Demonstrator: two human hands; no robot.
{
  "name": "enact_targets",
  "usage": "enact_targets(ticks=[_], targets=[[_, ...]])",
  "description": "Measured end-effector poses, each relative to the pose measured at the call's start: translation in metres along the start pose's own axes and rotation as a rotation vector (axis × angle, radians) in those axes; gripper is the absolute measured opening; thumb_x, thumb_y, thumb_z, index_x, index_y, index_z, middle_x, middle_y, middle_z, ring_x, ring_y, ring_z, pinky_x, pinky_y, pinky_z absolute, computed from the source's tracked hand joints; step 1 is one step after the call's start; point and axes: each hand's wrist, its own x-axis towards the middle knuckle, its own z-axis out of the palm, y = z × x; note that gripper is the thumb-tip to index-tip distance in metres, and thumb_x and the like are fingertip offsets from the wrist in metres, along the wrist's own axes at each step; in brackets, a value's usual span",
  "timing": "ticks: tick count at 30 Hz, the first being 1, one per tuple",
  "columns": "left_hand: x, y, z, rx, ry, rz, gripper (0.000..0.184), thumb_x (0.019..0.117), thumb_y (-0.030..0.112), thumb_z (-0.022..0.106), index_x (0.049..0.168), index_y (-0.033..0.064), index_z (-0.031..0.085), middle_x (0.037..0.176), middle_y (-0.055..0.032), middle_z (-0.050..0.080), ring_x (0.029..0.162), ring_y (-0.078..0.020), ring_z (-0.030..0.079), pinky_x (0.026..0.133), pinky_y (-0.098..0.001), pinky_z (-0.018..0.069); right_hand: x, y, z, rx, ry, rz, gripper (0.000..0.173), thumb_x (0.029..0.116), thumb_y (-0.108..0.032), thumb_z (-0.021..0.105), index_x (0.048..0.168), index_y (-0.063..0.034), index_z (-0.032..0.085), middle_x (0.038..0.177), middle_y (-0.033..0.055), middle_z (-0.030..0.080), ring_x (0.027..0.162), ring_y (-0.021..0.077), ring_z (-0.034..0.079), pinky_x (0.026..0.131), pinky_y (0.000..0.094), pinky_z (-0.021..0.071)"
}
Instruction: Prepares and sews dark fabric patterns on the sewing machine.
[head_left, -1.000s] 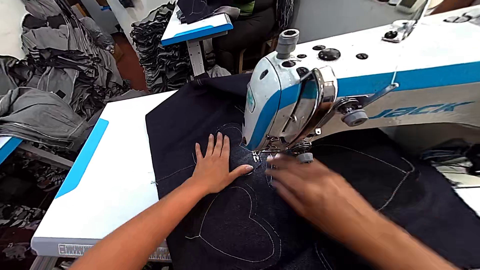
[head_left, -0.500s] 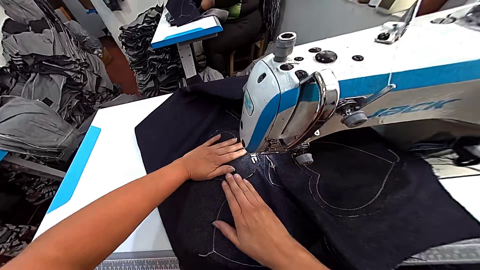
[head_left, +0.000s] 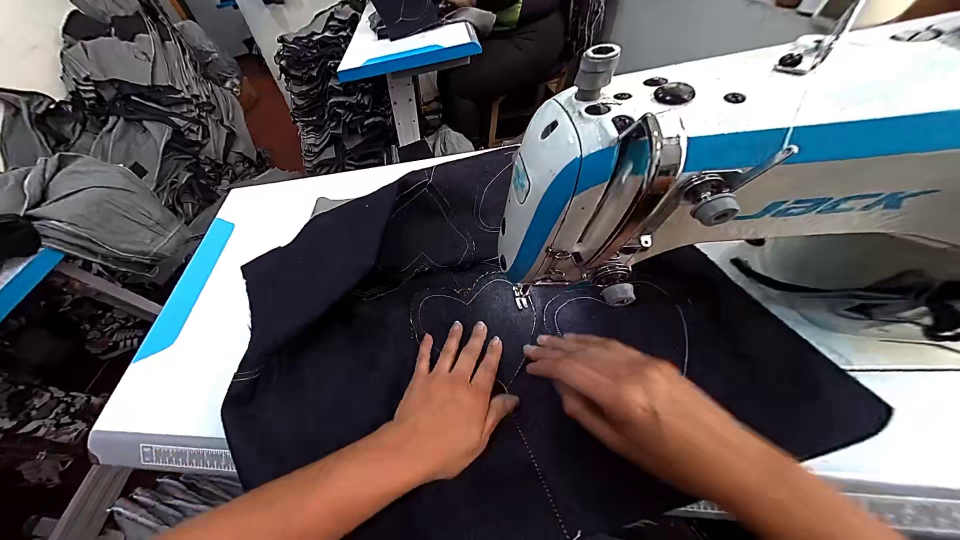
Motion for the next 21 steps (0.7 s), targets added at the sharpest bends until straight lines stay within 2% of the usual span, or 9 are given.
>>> enact_targets(ticks=[2, 3, 4, 5, 7, 12, 16, 21], targets=[[0.009, -0.018, -0.01, 0.06, 0.141, 0.134, 0.051, 0.1101, 0.041, 0.038, 0.148, 0.0105, 0.054, 0.156, -0.0099, 0.05, 0.15, -0.0322, 0.037, 0.119, -0.0622, 0.0279, -0.001, -0.043, 0.022, 0.04, 0.067, 0.177, 0.032, 0.1007, -0.024, 0.051, 0.113, -0.0076, 0.075, 0.125, 0.0094, 0.073, 0.121, 0.0267, 0.067, 0.101, 0.0452, 0.0558], [0.019, -0.033, -0.01, 0.091, 0.23, 0.252, 0.047, 0.1088, 0.037, 0.043, 0.144, 0.0097, 0.058, 0.149, -0.0094, 0.057, 0.146, -0.0305, 0.044, 0.118, -0.0588, 0.0318, -0.003, -0.061, 0.035, 0.039, 0.066, 0.241, 0.037, 0.1017, -0.031, 0.051, 0.117, -0.0045, 0.073, 0.131, 0.0141, 0.069, 0.126, 0.0311, 0.064, 0.104, 0.0488, 0.0533], [0.029, -0.05, -0.008, 0.103, 0.275, 0.383, 0.046, 0.1079, 0.034, 0.046, 0.146, 0.0096, 0.057, 0.151, -0.0082, 0.056, 0.147, -0.0285, 0.044, 0.12, -0.0576, 0.0303, -0.005, -0.075, 0.048, 0.028, 0.061, 0.288, 0.045, 0.1026, -0.037, 0.051, 0.122, -0.0009, 0.07, 0.137, 0.0183, 0.065, 0.13, 0.0353, 0.061, 0.107, 0.0521, 0.0497], [0.039, -0.066, -0.006, 0.097, 0.267, 0.493, 0.049, 0.1084, 0.035, 0.043, 0.15, 0.0107, 0.052, 0.156, -0.0068, 0.05, 0.151, -0.0272, 0.038, 0.123, -0.0587, 0.0248, -0.006, -0.083, 0.06, -0.006, 0.084, 0.304, 0.051, 0.1033, -0.04, 0.049, 0.127, 0.0013, 0.068, 0.14, 0.0203, 0.062, 0.132, 0.0376, 0.059, 0.11, 0.0536, 0.0472], [0.049, -0.085, 0.001, 0.052, 0.213, 0.587, 0.055, 0.1094, 0.042, 0.034, 0.157, 0.0164, 0.044, 0.165, -0.0021, 0.038, 0.156, -0.0242, 0.027, 0.125, -0.0607, 0.015, -0.01, -0.085, 0.071, -0.09, 0.13, 0.282, 0.055, 0.1054, -0.043, 0.045, 0.132, 0.0021, 0.065, 0.141, 0.0202, 0.062, 0.133, 0.037, 0.058, 0.111, 0.0515, 0.0458], [0.043, -0.078, 0.007, -0.004, 0.195, 0.499, 0.058, 0.1092, 0.047, 0.031, 0.159, 0.019, 0.039, 0.167, -0.0007, 0.033, 0.157, -0.0231, 0.022, 0.125, -0.061, 0.0111, -0.018, -0.063, 0.057, -0.061, 0.108, 0.229, 0.045, 0.1051, -0.035, 0.048, 0.13, -0.0032, 0.068, 0.137, 0.0126, 0.067, 0.131, 0.0292, 0.062, 0.113, 0.0428, 0.0466], [0.042, -0.053, 0.012, -0.006, 0.262, 0.306, 0.058, 0.1091, 0.046, 0.035, 0.159, 0.0159, 0.039, 0.167, -0.0042, 0.034, 0.157, -0.027, 0.024, 0.124, -0.0632, 0.0114, -0.022, -0.029, 0.042, -0.013, 0.096, 0.23, 0.038, 0.1039, -0.028, 0.048, 0.124, -0.0053, 0.071, 0.133, 0.008, 0.07, 0.129, 0.0266, 0.063, 0.109, 0.0435, 0.0502], [0.053, -0.041, 0.008, -0.04, 0.225, 0.152, 0.063, 0.1094, 0.049, 0.032, 0.162, 0.0149, 0.031, 0.17, -0.0052, 0.026, 0.158, -0.0271, 0.017, 0.124, -0.0644, 0.0068, -0.019, -0.003, 0.035, 0.006, 0.068, 0.214, 0.041, 0.1042, -0.028, 0.047, 0.128, -0.0035, 0.07, 0.136, 0.0084, 0.068, 0.132, 0.0271, 0.061, 0.111, 0.044, 0.0486]])
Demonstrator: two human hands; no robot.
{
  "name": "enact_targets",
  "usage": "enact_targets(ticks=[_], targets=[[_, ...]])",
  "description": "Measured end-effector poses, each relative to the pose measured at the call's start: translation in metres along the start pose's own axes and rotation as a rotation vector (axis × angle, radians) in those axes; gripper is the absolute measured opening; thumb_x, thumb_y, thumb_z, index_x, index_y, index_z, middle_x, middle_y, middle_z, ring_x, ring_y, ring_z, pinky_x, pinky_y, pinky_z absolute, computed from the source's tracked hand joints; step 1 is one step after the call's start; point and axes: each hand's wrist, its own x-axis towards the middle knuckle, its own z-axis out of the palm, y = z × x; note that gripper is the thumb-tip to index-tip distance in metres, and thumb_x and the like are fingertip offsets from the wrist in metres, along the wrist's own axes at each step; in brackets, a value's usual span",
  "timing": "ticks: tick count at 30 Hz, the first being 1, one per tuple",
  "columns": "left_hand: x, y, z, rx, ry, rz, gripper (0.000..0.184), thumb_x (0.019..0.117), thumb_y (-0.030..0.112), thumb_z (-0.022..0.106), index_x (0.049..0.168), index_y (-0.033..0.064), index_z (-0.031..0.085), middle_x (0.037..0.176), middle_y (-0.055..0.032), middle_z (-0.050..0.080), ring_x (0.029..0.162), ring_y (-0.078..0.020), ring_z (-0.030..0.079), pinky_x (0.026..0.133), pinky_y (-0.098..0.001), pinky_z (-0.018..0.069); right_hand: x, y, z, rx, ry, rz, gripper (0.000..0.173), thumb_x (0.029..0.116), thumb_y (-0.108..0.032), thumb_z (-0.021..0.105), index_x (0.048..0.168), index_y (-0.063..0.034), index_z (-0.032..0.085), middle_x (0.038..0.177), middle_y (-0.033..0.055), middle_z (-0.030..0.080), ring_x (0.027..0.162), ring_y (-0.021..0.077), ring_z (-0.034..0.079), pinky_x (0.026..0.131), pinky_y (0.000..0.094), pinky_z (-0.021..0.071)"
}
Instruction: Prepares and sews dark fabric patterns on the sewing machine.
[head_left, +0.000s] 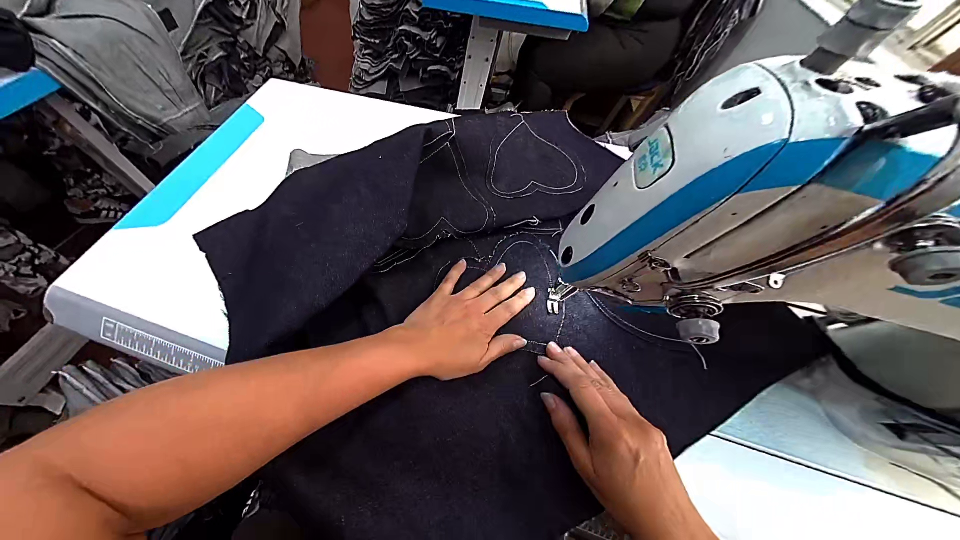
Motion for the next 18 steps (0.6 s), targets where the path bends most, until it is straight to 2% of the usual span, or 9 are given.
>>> enact_targets(ticks=[8, 18], targets=[[0.007, 0.001, -0.003, 0.004, -0.027, -0.057, 0.063, 0.1095, 0.05, 0.031, 0.163, 0.0164, 0.027, 0.171, -0.0036, 0.023, 0.159, -0.0253, 0.013, 0.124, -0.0635, 0.0037, 0.007, 0.013, -0.002, 0.01, 0.01, -0.014, 0.039, 0.1044, -0.027, 0.048, 0.125, -0.0058, 0.072, 0.133, 0.0078, 0.07, 0.13, 0.0252, 0.062, 0.11, 0.0406, 0.0499], [0.031, -0.005, -0.009, 0.008, -0.031, -0.129, 0.065, 0.1098, 0.049, 0.03, 0.164, 0.0137, 0.026, 0.171, -0.0055, 0.02, 0.159, -0.0268, 0.011, 0.123, -0.0642, 0.0009, 0.029, 0.037, 0.002, -0.008, 0.061, -0.025, 0.034, 0.1034, -0.019, 0.048, 0.121, -0.0041, 0.074, 0.127, 0.0093, 0.072, 0.126, 0.0255, 0.065, 0.109, 0.0403, 0.0506]])
